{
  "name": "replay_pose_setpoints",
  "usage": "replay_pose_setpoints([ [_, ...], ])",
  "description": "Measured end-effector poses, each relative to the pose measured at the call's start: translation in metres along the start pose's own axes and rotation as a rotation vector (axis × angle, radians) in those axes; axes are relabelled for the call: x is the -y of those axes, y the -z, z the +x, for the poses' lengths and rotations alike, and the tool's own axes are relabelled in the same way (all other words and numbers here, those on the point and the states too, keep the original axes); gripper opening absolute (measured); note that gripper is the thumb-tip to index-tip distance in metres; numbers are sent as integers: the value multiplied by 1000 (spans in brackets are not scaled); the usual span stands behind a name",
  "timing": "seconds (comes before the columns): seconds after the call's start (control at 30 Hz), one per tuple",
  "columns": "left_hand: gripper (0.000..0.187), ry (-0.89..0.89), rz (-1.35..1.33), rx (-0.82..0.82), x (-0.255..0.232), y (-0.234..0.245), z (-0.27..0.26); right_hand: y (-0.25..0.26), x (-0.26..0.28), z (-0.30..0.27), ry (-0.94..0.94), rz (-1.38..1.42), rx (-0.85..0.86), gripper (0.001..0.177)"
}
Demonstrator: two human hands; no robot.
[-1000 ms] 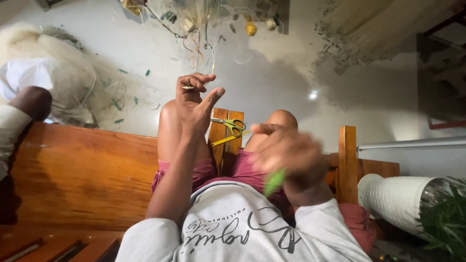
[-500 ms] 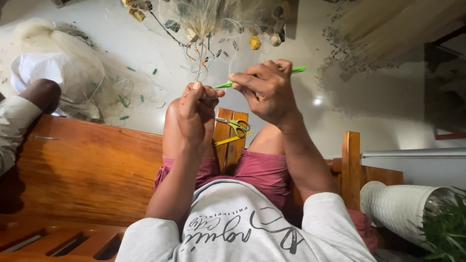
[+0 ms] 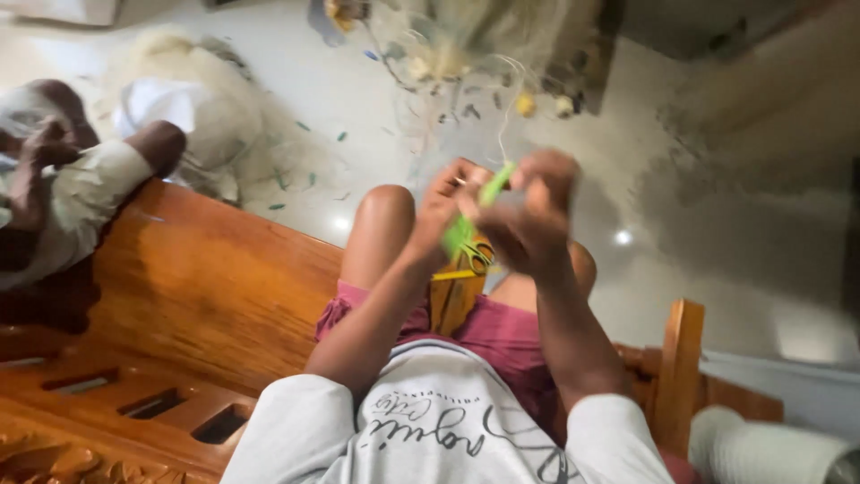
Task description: A person uses a netting needle to weave and repair a fishing net.
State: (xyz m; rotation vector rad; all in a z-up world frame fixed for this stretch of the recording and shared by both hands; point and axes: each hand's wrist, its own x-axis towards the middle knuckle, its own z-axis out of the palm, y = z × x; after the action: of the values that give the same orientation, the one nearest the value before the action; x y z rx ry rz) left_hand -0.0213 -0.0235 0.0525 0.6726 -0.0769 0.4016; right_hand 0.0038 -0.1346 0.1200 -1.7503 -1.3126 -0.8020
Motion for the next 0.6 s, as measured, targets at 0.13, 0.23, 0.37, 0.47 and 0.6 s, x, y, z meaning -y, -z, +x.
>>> replay_pose_setpoints([
  [0.13, 16, 65, 116, 59, -8, -4, 0, 15, 49, -15, -29, 596, -141, 26],
  [0.23, 18, 92, 88, 96, -10, 8, 6, 1, 95, -14, -59, 768, -400, 21],
  [0.37, 19, 114, -11, 109, 0, 24, 18, -17, 130, -50, -373, 916, -551, 19],
  [0.47, 24, 32, 13, 100, 17, 45, 31, -29, 119, -75, -729, 636, -218, 15],
  [0.6, 28, 85, -61, 83, 9, 37, 28, -38, 96, -85, -627, 933, -482, 27],
])
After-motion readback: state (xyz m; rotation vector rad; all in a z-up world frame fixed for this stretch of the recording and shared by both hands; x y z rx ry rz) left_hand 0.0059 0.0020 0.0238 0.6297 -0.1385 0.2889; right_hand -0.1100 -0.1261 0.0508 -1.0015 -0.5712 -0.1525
